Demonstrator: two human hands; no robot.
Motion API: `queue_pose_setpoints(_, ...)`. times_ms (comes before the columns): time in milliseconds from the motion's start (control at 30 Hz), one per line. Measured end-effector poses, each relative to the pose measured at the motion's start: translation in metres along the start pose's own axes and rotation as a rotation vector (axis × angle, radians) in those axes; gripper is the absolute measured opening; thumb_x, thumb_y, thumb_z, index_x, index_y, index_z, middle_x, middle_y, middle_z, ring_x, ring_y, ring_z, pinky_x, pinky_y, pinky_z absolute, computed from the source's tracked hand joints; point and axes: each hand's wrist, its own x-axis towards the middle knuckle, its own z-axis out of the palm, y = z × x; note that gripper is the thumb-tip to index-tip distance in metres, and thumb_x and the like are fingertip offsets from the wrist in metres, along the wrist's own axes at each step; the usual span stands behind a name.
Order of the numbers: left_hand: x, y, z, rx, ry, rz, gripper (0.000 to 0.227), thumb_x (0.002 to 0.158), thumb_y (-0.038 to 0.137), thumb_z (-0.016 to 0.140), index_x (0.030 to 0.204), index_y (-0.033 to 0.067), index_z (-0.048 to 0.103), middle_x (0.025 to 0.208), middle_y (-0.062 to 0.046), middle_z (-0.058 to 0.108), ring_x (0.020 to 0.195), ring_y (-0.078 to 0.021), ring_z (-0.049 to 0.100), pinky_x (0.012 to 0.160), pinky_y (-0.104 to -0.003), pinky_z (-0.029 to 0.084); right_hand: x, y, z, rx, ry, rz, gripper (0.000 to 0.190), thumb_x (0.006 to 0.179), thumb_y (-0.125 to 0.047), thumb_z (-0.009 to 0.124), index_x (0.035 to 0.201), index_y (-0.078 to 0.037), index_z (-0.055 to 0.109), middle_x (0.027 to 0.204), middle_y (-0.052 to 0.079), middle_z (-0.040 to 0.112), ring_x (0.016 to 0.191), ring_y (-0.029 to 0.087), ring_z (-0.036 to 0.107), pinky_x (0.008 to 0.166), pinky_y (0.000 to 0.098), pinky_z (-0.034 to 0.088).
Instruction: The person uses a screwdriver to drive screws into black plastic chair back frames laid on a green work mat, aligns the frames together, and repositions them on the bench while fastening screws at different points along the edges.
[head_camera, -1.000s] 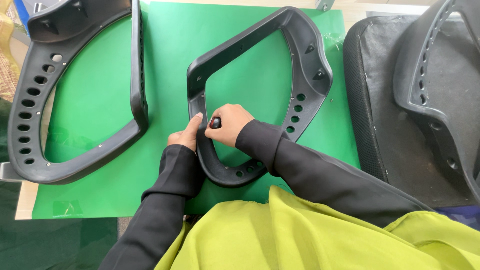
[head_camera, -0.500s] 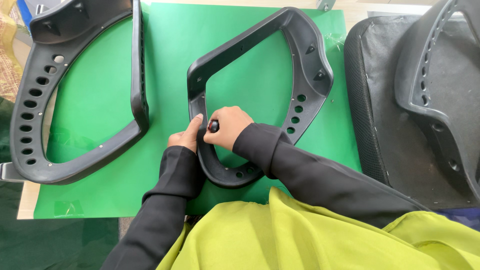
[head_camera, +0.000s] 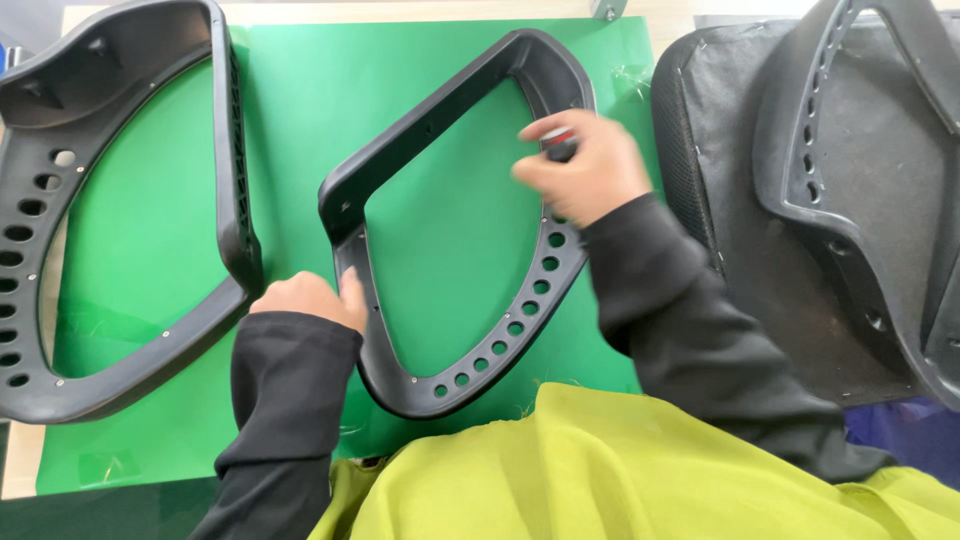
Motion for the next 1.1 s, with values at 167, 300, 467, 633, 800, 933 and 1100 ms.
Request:
queue_pose_setpoints(167, 0.011, 0.06, -0.003, -0.335, 0.179, 0.269, 0.037, 0.09, 0.04, 0.067, 0.075, 0.0093, 0.08, 0.074, -0.016, 0.072, 0.071, -0.0393, 0.07, 0.07, -0.047, 0.057, 0.021, 0.014, -0.061, -0.033, -0.056, 0.325, 0.019, 0.082, -0.014, 0.076, 0.097, -0.01, 0.065, 0.066, 0.003, 0.063, 0.049, 0.01, 0.054, 0.042, 0.0285, 0.043)
queue_pose_setpoints(300, 0.077, 0.11, 0.058, -0.645, -0.049, 0.248, 0.032, 0.084, 0.04, 0.071, 0.087, 0.0093, 0.08, 0.078, -0.014, 0.075, 0.077, -0.0293, 0.076, 0.079, -0.038, 0.06, 0.02, 0.027, -0.071, -0.275, -0.179, 0.462, 0.023, 0.081, -0.019, 0.074, 0.072, 0.001, 0.066, 0.061, 0.005, 0.062, 0.047, 0.013, 0.054, 0.042, 0.0314, 0.041)
queue_pose_setpoints(467, 0.179, 0.181, 0.155, -1.402, -0.629, -0.118, 0.045, 0.088, 0.022, 0.06, 0.116, -0.0118, 0.071, 0.115, -0.026, 0.076, 0.102, -0.0341, 0.079, 0.088, -0.043, 0.063, 0.014, 0.033, -0.069, -0.258, -0.123, 0.39, 0.021, 0.078, -0.018, 0.075, 0.071, -0.001, 0.066, 0.06, 0.004, 0.063, 0.05, 0.012, 0.058, 0.045, 0.0308, 0.046)
queue_pose_setpoints(633, 0.222, 0.252, 0.18, -1.659, -0.689, -0.323, 0.05, 0.094, 0.02, 0.044, 0.129, -0.0111, 0.062, 0.122, -0.029, 0.071, 0.106, -0.0413, 0.076, 0.091, -0.046, 0.063, 0.007, 0.029, -0.071, -0.301, -0.114, 0.315, 0.023, 0.078, -0.02, 0.074, 0.073, 0.002, 0.067, 0.058, 0.006, 0.064, 0.051, 0.013, 0.06, 0.049, 0.0321, 0.049)
queue_pose_setpoints(800, 0.21, 0.263, 0.136, -1.53, -0.659, -0.24, 0.054, 0.094, 0.034, 0.06, 0.125, -0.0099, 0.064, 0.117, -0.027, 0.072, 0.101, -0.0368, 0.077, 0.089, -0.043, 0.065, -0.001, 0.024, -0.072, -0.334, -0.053, 0.263, 0.024, 0.075, -0.019, 0.073, 0.088, 0.002, 0.074, 0.058, 0.007, 0.066, 0.052, 0.012, 0.063, 0.053, 0.0306, 0.052)
queue_pose_setpoints(933, 0.215, 0.276, 0.127, -1.453, -0.583, -0.181, 0.056, 0.092, 0.041, 0.07, 0.124, -0.0052, 0.069, 0.112, -0.027, 0.073, 0.084, -0.0326, 0.065, 0.076, -0.043, 0.056, -0.008, 0.02, -0.074, -0.253, -0.032, 0.27, 0.032, 0.075, -0.019, 0.072, 0.1, 0.0, 0.075, 0.061, 0.008, 0.066, 0.053, 0.011, 0.061, 0.052, 0.0306, 0.051)
queue_pose_setpoints(1100, 0.227, 0.276, 0.16, -1.788, -0.395, 0.089, 0.054, 0.098, 0.034, 0.066, 0.133, -0.0055, 0.059, 0.125, -0.012, 0.071, 0.114, -0.0214, 0.068, 0.098, -0.029, 0.051, -0.019, 0.019, -0.075, -0.311, -0.069, 0.062, 0.033, 0.076, -0.018, 0.074, 0.102, 0.003, 0.075, 0.065, 0.004, 0.066, 0.058, 0.008, 0.062, 0.058, 0.0284, 0.053)
